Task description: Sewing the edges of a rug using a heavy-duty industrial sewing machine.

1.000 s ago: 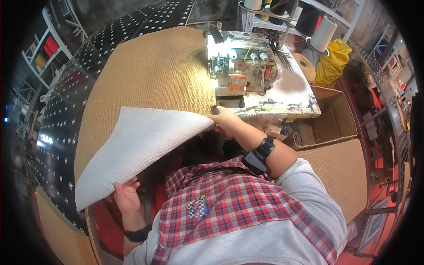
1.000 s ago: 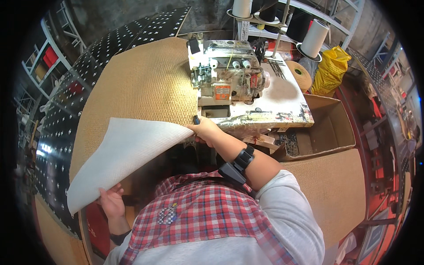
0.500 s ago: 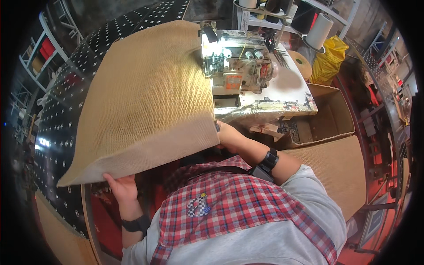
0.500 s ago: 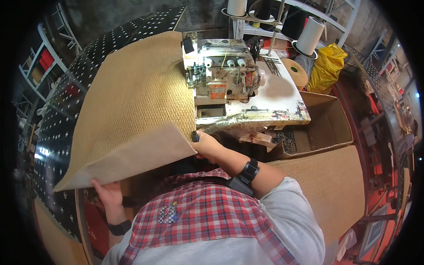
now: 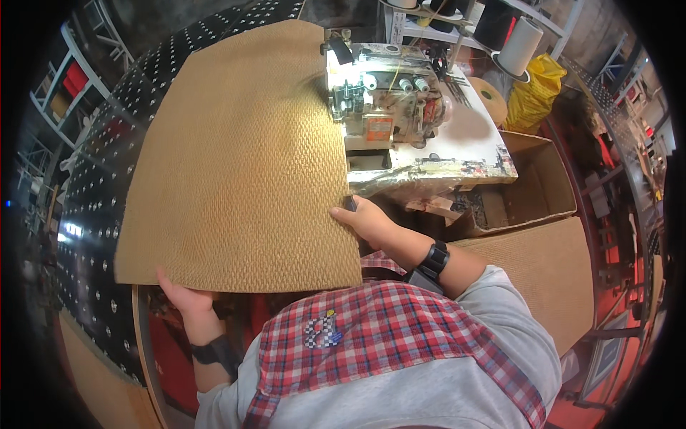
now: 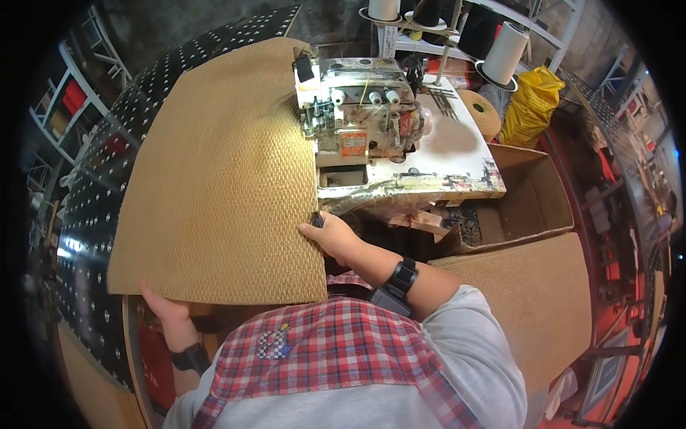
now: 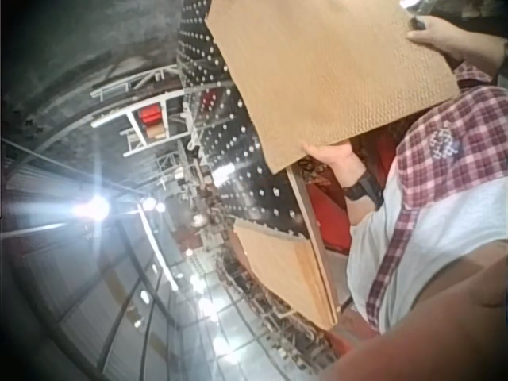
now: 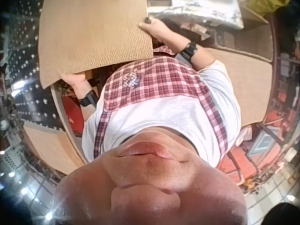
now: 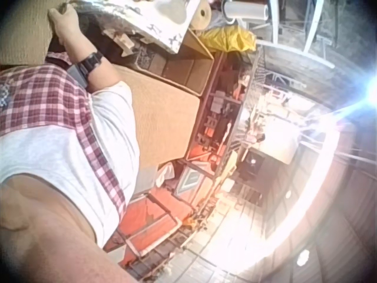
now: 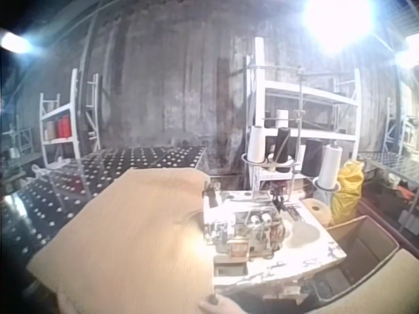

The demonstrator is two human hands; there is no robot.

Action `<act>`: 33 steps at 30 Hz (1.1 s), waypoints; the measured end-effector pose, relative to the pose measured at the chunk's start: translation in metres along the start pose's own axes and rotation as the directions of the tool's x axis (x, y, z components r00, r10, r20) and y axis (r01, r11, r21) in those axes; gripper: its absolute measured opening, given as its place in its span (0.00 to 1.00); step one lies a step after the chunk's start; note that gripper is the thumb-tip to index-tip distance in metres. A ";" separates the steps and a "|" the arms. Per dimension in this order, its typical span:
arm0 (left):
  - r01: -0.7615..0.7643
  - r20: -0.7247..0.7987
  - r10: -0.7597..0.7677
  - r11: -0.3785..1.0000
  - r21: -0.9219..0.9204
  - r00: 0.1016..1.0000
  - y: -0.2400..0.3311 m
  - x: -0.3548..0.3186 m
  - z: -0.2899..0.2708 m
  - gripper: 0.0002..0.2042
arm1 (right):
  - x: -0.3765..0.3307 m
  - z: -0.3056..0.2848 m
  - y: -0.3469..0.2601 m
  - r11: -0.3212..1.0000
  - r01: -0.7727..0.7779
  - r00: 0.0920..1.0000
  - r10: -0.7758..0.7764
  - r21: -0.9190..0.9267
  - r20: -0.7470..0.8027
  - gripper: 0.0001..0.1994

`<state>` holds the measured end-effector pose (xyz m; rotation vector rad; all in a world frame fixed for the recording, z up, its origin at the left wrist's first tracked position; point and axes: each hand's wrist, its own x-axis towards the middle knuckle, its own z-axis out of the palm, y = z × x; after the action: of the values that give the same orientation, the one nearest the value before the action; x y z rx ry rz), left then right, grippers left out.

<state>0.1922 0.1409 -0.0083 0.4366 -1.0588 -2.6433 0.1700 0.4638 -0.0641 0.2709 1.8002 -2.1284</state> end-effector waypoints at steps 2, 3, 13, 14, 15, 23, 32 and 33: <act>0.052 0.038 -0.050 0.997 -0.058 0.998 -0.004 0.013 -0.009 0.30 | 0.005 0.001 0.003 0.998 0.060 0.998 -0.060 0.000 -0.022 0.14; 0.056 0.041 -0.053 0.997 -0.057 0.998 -0.007 0.017 -0.007 0.30 | 0.007 0.000 0.003 0.998 0.060 0.998 -0.060 0.001 -0.026 0.14; -0.073 0.650 -0.109 0.966 0.247 0.752 -0.033 0.044 -0.009 0.34 | 0.009 0.005 -0.018 0.983 -0.035 0.998 0.023 -0.181 -0.065 0.13; -0.215 0.629 -0.142 0.863 0.457 0.765 -0.034 0.046 -0.011 0.32 | 0.008 0.006 -0.020 0.983 -0.032 0.996 0.016 -0.181 -0.092 0.13; -0.301 0.583 -0.176 0.719 0.626 0.794 -0.031 0.042 -0.002 0.29 | 0.007 0.005 -0.022 0.983 -0.034 0.996 0.017 -0.181 -0.093 0.13; -0.506 0.523 -0.100 0.155 0.849 0.847 -0.032 0.068 0.056 0.27 | 0.020 -0.013 -0.023 0.971 -0.041 0.996 0.021 -0.235 -0.086 0.15; -0.693 0.692 -0.049 -0.086 0.715 0.720 -0.043 0.114 0.091 0.25 | 0.021 -0.023 -0.023 0.999 0.028 0.993 -0.025 0.017 -0.118 0.15; -0.687 0.692 -0.033 -0.167 0.707 0.721 -0.045 0.122 0.093 0.24 | 0.020 -0.024 -0.023 1.000 0.020 0.996 -0.018 0.017 -0.084 0.16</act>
<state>0.0397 0.1888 0.0025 -0.4309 -2.7305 -0.8226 0.1412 0.4875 -0.0545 0.3536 1.8376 -2.1775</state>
